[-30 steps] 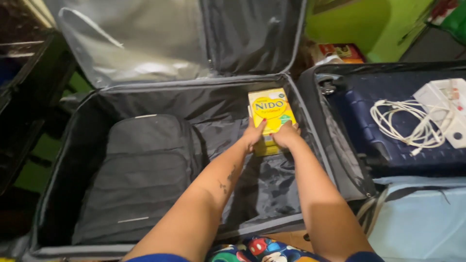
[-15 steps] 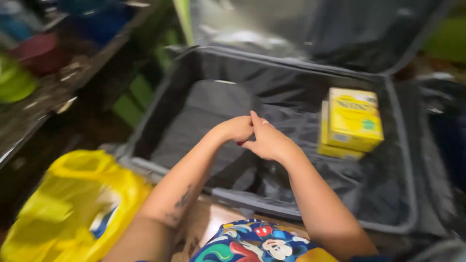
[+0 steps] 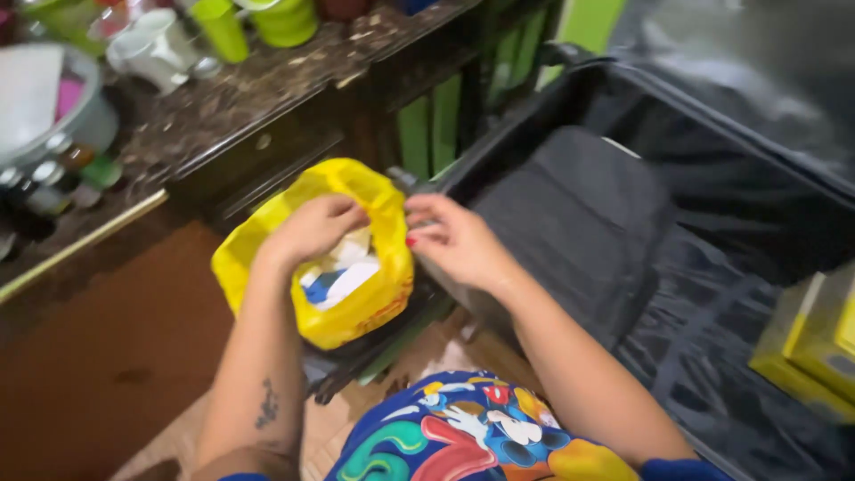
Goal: The person places a smaller hardshell suitcase, a black backpack, a box, and various items from a yellow plastic bag into a larger open suitcase.
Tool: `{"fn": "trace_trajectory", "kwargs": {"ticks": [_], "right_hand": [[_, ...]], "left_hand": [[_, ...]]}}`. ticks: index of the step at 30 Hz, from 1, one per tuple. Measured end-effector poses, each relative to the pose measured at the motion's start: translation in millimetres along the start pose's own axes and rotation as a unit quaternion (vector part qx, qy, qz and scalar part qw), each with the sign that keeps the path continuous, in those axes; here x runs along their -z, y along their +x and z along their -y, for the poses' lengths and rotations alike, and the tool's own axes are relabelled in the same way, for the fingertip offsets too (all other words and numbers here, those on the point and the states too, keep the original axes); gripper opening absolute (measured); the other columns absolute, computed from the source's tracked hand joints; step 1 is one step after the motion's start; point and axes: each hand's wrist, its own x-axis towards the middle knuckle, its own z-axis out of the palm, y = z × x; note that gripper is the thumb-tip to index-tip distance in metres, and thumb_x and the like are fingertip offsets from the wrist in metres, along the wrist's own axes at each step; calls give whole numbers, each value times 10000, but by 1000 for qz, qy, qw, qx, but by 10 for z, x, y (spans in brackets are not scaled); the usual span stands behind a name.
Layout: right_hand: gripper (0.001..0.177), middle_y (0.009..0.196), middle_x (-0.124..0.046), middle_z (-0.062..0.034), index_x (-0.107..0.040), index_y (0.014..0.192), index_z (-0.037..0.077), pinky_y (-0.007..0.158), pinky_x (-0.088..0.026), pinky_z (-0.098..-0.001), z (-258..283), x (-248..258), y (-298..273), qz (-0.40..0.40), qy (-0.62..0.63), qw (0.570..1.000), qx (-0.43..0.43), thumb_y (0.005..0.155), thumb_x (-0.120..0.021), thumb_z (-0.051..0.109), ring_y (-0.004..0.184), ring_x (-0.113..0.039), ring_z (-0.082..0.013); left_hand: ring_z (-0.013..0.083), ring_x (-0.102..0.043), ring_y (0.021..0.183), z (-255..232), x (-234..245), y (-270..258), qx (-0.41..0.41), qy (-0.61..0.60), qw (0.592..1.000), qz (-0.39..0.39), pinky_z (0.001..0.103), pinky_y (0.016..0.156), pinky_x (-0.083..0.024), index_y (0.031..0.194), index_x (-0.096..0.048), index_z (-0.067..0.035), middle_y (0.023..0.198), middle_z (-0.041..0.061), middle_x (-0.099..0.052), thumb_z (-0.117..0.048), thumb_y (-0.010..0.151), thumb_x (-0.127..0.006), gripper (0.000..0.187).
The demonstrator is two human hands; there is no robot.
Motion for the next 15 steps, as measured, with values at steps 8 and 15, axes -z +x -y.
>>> {"fn": "trace_trajectory", "kwargs": {"ticks": [8,15], "right_hand": [[483,1444,-554,-122,-571,1433,257,1167,-248,-506,-1294,-1346,415,330,-364,870,37,1016,-403,437,1326,-443,-450],[466,1318,-694,-162,-588,1397,165,1099,-385,-529,-1551,-1287,406,244,-455,845,-141,982,-576,376,1252,-638,-311]], "left_hand": [[311,-696,1119,2681,-501,-183,-8,79,992,98,404,991,-526,1298,-708,-151,1241,157,-732,-307,932,-595,414],[340,-602,1217,2995,-931,-445,143,304,882,331,420,1036,-469,1452,-555,-200,1364,154,-617,-419,902,-710,612]]}}
